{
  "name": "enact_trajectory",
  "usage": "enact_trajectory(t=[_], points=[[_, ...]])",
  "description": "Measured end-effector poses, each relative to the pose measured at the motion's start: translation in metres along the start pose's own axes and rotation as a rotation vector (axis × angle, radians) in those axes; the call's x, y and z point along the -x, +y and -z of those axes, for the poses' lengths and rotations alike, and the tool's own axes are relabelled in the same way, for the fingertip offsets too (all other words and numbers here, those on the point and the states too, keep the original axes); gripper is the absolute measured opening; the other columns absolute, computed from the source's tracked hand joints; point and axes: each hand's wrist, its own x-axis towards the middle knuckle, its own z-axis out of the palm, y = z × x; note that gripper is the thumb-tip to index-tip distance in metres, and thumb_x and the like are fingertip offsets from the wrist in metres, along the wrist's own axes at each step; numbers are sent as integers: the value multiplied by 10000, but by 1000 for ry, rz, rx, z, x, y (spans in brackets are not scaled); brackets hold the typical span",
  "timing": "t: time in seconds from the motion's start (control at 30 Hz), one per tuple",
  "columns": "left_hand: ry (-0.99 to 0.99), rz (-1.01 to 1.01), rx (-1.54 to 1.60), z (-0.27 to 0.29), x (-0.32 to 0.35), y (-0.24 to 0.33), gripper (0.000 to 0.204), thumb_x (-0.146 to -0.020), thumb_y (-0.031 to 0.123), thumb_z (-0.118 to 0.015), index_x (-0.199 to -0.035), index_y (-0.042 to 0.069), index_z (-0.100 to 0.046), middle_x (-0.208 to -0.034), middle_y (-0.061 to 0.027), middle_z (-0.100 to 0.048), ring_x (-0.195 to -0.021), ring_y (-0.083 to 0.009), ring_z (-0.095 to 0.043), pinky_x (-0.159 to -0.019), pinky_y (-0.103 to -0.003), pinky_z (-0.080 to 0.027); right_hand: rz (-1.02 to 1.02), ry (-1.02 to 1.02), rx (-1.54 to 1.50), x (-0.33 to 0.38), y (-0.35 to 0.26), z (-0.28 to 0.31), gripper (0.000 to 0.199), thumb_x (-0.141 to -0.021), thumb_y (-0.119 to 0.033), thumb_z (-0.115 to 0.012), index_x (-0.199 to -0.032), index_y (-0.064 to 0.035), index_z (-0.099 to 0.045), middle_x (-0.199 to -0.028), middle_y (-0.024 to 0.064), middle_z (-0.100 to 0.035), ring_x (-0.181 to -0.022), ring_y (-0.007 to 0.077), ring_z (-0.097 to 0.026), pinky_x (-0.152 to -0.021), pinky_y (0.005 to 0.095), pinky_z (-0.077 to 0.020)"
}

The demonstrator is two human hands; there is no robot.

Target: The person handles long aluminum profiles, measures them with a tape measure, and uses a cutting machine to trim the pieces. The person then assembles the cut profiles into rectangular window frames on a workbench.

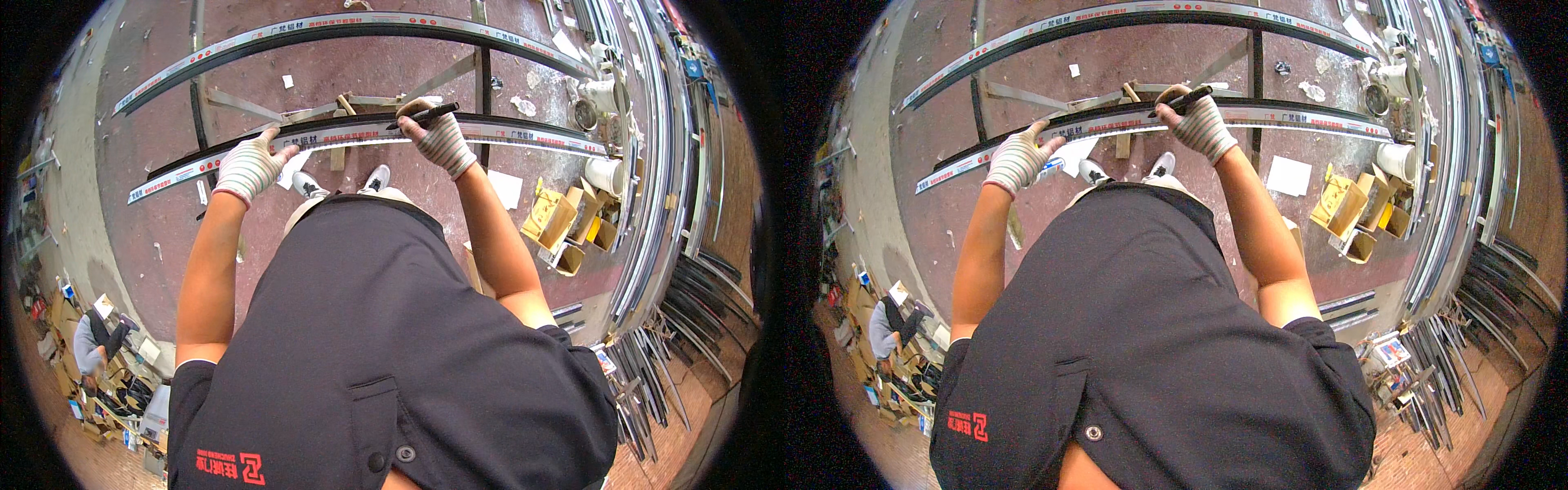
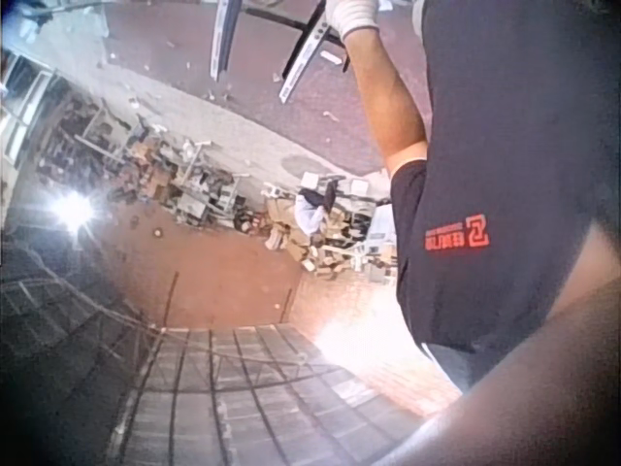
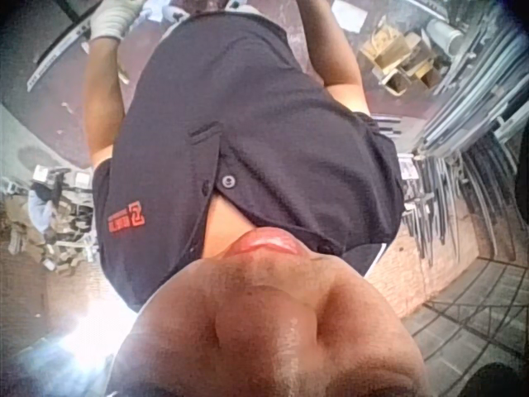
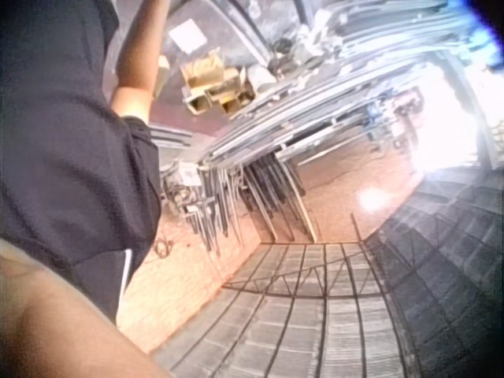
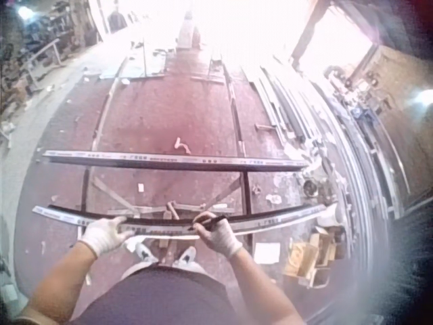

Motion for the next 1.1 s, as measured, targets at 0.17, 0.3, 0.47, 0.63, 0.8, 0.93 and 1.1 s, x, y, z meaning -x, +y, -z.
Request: enact_trajectory(t=[0.17,0.3,0.47,0.63,0.8,0.93,1.1], points=[[-60,32,2,-1,-3,-2,712,-907,658,-583,-1458,210,-519,-1049,-227,-728,-982,-357,-718,-843,-445,-554,46,23,18,2,1,1,85,-911,-94,-690,-957,-25,-671,-794,31,-667,-736,114,-613,-699,289,-522],[-96,50,20,4,-3,1,725,-903,658,-589,-1469,213,-507,-1029,-221,-733,-959,-343,-726,-826,-438,-557,25,7,41,3,2,2,95,-908,-98,-693,-961,-25,-665,-795,29,-659,-744,114,-605,-702,290,-520],[-99,46,19,3,-3,1,737,-900,659,-594,-1470,201,-506,-989,-207,-739,-924,-330,-731,-807,-429,-555,1,-18,71,4,2,2,121,-915,-127,-698,-979,-29,-668,-820,22,-645,-773,109,-585,-722,288,-508],[-3,-7,-15,-4,-5,-3,737,-902,651,-601,-1466,185,-511,-919,-199,-739,-861,-315,-735,-767,-424,-553,8,-48,89,4,1,4,124,-924,-131,-695,-985,-26,-670,-830,17,-643,-777,106,-581,-721,283,-505],[-88,41,-12,-1,-5,1,761,-902,647,-594,-1483,169,-485,-974,-152,-755,-1001,-301,-720,-869,-415,-547,29,-35,109,3,2,3,131,-930,-135,-697,-992,-23,-670,-829,25,-651,-771,107,-587,-712,287,-510],[-77,46,-21,4,-1,4,746,-902,649,-591,-1471,175,-500,-966,-154,-755,-991,-304,-722,-862,-412,-547,16,19,68,3,5,-1,152,-938,-156,-698,-1007,-24,-668,-835,32,-657,-777,104,-590,-713,283,-512],[-84,57,-12,2,-3,3,736,-904,638,-597,-1464,168,-507,-958,-151,-756,-972,-302,-726,-855,-409,-546,60,60,18,2,10,-3,182,-946,-190,-700,-1018,-26,-670,-843,27,-661,-773,99,-598,-703,269,-513]])
